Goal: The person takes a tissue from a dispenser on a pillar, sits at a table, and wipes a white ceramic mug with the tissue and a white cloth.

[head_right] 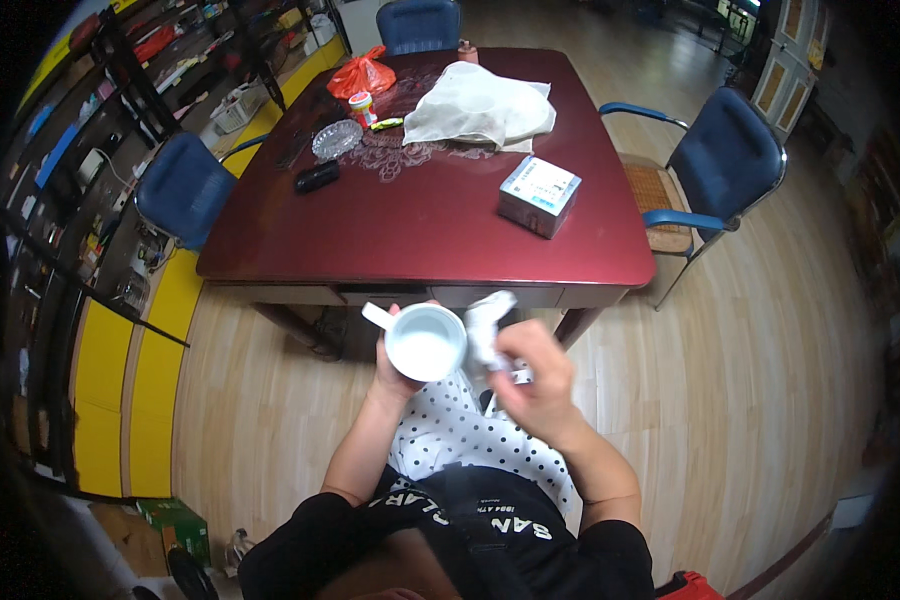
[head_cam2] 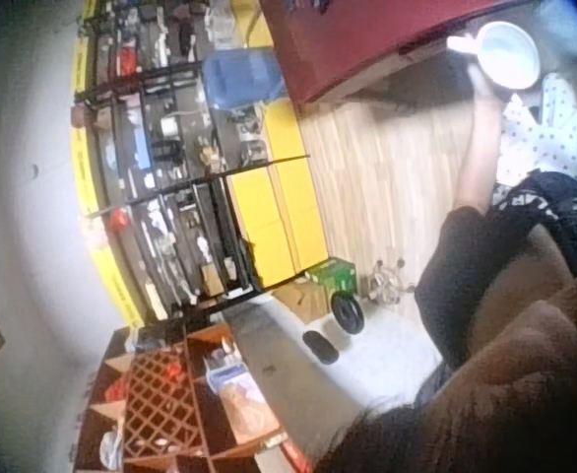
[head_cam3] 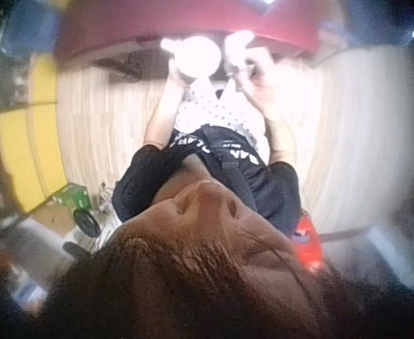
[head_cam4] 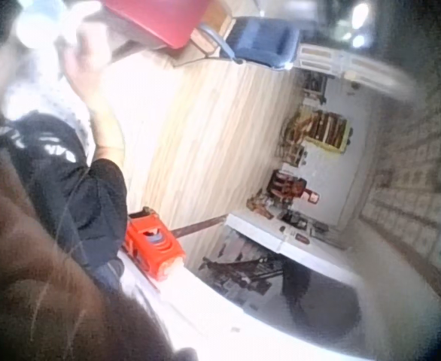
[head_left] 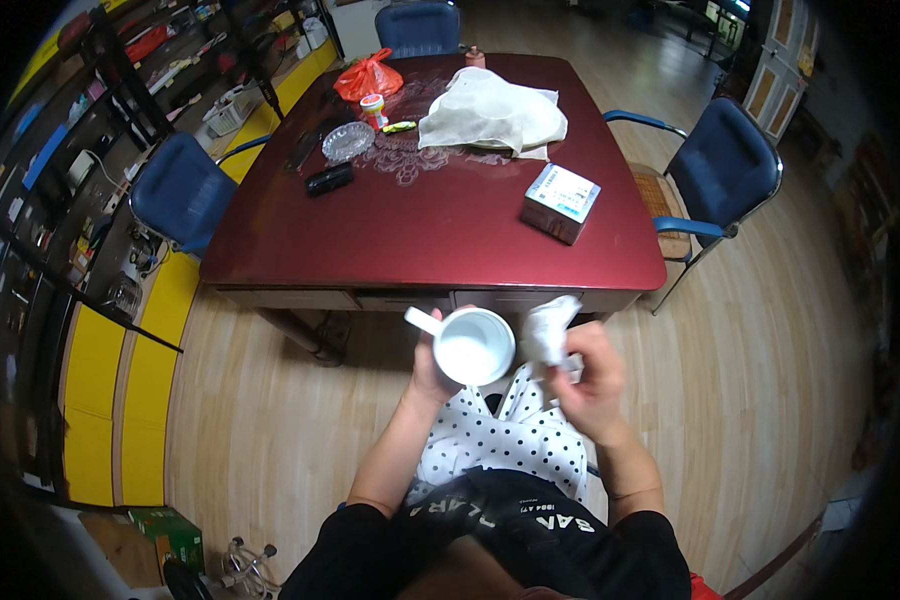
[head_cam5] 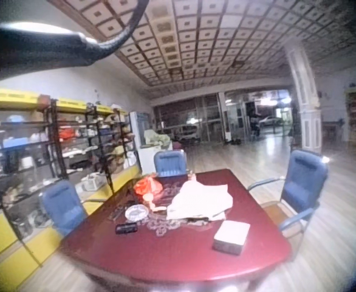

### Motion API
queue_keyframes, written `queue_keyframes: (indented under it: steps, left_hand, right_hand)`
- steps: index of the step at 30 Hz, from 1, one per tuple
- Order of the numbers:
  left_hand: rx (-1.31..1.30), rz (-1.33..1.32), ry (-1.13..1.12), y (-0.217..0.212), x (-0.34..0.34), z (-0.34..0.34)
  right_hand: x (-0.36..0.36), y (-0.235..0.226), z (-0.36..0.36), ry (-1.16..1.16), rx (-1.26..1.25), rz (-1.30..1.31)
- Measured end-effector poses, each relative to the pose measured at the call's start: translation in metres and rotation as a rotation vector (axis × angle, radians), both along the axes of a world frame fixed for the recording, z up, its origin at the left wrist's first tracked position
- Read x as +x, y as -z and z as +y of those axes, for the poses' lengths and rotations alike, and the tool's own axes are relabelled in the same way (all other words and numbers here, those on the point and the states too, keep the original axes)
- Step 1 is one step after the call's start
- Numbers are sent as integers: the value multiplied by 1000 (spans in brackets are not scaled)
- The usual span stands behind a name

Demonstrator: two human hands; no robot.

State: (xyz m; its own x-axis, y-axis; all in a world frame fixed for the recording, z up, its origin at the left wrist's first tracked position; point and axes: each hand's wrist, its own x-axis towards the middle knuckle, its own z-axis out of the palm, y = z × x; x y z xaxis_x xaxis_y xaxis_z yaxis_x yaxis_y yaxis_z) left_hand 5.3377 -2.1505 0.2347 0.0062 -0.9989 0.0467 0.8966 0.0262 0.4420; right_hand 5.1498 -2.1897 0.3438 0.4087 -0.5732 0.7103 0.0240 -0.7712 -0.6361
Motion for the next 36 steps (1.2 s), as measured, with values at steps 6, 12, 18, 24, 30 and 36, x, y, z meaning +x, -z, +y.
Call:
queue_keyframes:
  steps: [6,12,18,24,30,36]
  left_hand:
    - [19,-630,-394,7,-16,-5]
    - [2,-816,-293,34,-21,3]
    - [-142,-1061,-224,13,-20,5]
    - [-19,-1131,-85,40,-33,16]
    - [152,-1242,-63,89,-67,30]
    - [423,-1268,-44,75,-77,31]
  right_hand:
    - [36,57,-4,47,183,420]
    - [26,74,-7,-637,1293,170]
    - [-2,87,18,-711,1082,398]
    - [-23,146,38,-518,663,512]
    - [-35,177,41,-407,1106,348]
    - [-42,182,15,-620,1827,-145]
